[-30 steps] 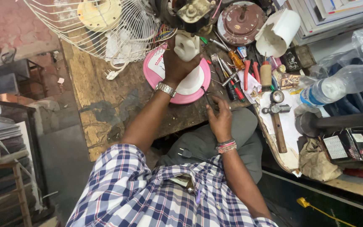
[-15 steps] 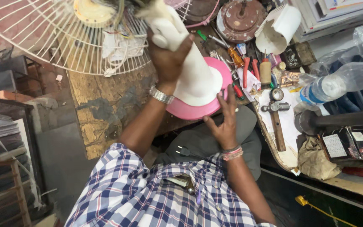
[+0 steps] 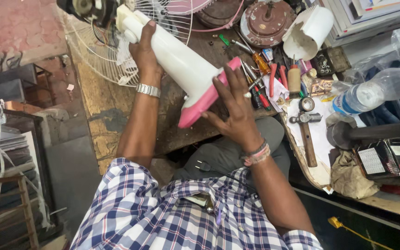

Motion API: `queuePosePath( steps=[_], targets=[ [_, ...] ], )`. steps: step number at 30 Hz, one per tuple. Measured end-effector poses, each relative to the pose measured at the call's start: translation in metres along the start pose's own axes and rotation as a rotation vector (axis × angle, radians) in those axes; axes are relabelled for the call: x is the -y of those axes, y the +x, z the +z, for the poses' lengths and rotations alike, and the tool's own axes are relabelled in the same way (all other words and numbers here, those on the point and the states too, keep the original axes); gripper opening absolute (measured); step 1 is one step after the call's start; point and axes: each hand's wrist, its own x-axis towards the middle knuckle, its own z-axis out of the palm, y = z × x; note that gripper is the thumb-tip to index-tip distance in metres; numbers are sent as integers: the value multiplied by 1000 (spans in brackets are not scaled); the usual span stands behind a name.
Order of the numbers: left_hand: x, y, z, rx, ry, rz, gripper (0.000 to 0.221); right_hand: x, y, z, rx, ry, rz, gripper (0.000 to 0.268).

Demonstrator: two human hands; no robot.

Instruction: The person repairs a white pedestal fan by manipulating internal wires and attaching a pink plastic base. They use a screwdriver to secure the base and adjust components inside the fan housing.

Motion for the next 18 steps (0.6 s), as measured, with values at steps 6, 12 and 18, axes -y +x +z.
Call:
queuePosePath(
  steps=[6, 12, 18],
  targets=[
    [19, 23, -15, -18, -167, -153, 53, 0, 28, 2, 112, -79, 1, 85],
    [44, 44, -32, 27, -203, -237, 56, -12, 24, 9, 96, 37, -20, 87],
    [36, 47, -31, 160, -267, -352, 55, -55, -48, 20, -69, 447, 191, 79]
  ],
)
